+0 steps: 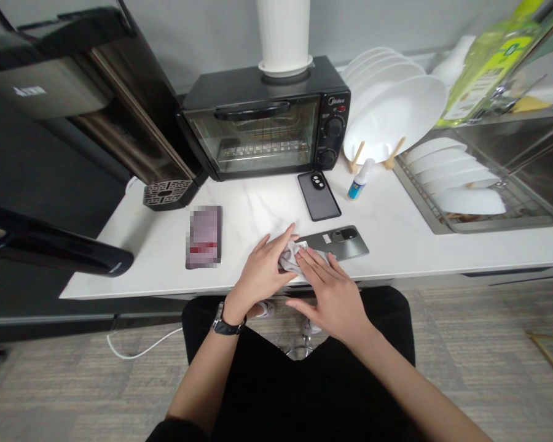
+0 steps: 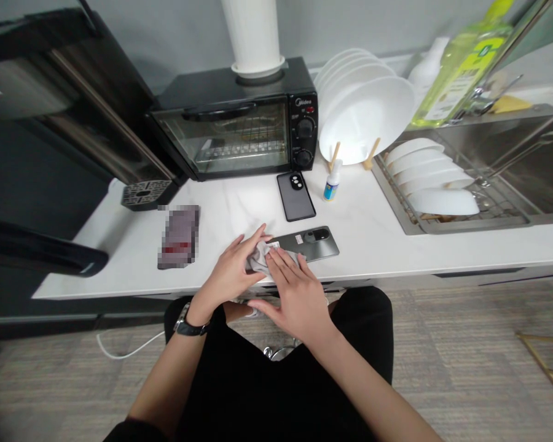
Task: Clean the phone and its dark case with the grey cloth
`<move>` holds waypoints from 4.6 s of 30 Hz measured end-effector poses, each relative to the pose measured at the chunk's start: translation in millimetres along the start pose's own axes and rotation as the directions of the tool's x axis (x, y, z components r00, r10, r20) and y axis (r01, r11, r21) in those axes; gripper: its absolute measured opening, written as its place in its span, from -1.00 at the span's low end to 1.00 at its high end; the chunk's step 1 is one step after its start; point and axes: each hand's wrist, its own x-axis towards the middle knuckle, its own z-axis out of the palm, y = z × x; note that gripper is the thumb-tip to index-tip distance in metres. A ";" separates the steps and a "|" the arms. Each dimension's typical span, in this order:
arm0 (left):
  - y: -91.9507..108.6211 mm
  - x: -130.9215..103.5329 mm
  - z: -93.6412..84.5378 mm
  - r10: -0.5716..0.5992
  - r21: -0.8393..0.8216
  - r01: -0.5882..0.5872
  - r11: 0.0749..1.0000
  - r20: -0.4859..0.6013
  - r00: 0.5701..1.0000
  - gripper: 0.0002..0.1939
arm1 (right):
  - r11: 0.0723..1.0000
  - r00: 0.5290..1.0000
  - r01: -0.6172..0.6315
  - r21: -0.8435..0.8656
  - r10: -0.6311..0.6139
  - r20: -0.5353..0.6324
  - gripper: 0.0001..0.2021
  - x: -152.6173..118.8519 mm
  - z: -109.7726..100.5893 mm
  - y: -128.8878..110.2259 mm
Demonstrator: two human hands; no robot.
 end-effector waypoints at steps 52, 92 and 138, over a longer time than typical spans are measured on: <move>7.0 4.3 -0.2 -0.020 -0.014 0.020 1.000 -0.016 1.000 0.02 | 0.970 0.985 -0.168 -0.178 0.156 -0.079 -0.23 -25.6 -23.4 70.0; 5.4 2.8 -1.5 -0.001 0.002 0.001 1.000 0.007 1.000 0.00 | 0.980 0.993 -0.115 -0.161 0.109 -0.044 -0.10 4.9 -10.9 58.1; 5.3 1.9 5.8 -0.007 0.038 0.008 0.999 -0.029 1.000 0.00 | 0.981 0.997 -0.073 -0.182 0.067 -0.037 -0.10 6.6 1.2 32.7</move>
